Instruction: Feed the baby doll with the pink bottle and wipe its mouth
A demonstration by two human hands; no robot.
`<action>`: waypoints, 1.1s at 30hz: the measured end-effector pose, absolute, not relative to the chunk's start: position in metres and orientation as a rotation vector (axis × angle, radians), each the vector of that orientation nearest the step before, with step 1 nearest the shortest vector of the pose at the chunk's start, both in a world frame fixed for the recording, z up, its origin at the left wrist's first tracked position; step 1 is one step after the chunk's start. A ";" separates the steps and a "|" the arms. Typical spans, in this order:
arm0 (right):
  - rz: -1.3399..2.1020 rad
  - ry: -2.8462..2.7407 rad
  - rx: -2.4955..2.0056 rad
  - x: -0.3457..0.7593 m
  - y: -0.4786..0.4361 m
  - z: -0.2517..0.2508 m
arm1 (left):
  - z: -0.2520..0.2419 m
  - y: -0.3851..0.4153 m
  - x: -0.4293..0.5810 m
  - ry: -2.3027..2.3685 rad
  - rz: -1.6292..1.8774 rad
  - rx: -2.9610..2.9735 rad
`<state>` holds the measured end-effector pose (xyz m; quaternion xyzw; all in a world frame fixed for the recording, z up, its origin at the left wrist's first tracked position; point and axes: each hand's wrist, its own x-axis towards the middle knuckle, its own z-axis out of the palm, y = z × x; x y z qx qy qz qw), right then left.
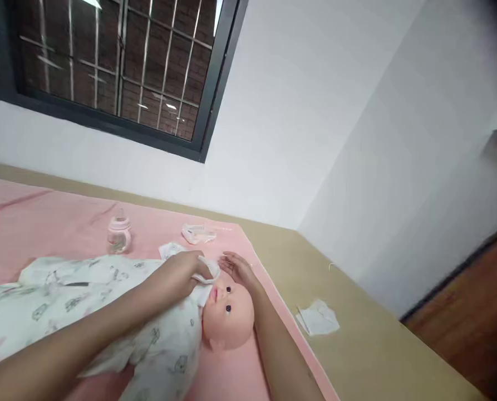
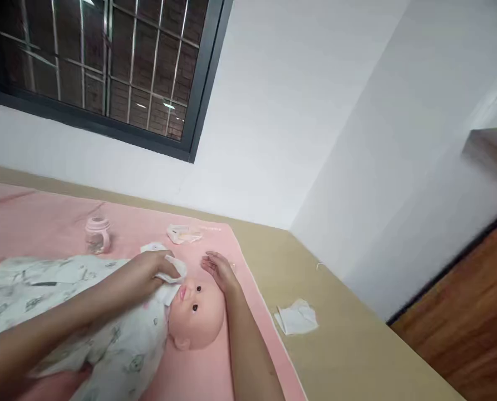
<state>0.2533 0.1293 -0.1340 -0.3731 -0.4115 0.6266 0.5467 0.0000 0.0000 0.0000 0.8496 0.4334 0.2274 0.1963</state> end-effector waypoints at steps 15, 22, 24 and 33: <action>1.468 -0.974 -0.944 0.250 0.123 -0.128 | -0.021 0.004 -0.004 0.997 0.596 2.429; 1.469 -0.975 -0.936 0.250 0.124 -0.129 | -0.020 0.005 -0.006 1.055 0.664 2.427; 1.469 -0.976 -0.937 0.251 0.124 -0.129 | -0.019 0.005 -0.006 1.065 0.682 2.408; 1.471 -0.989 -0.924 0.252 0.125 -0.131 | -0.014 0.004 -0.003 1.128 0.664 2.377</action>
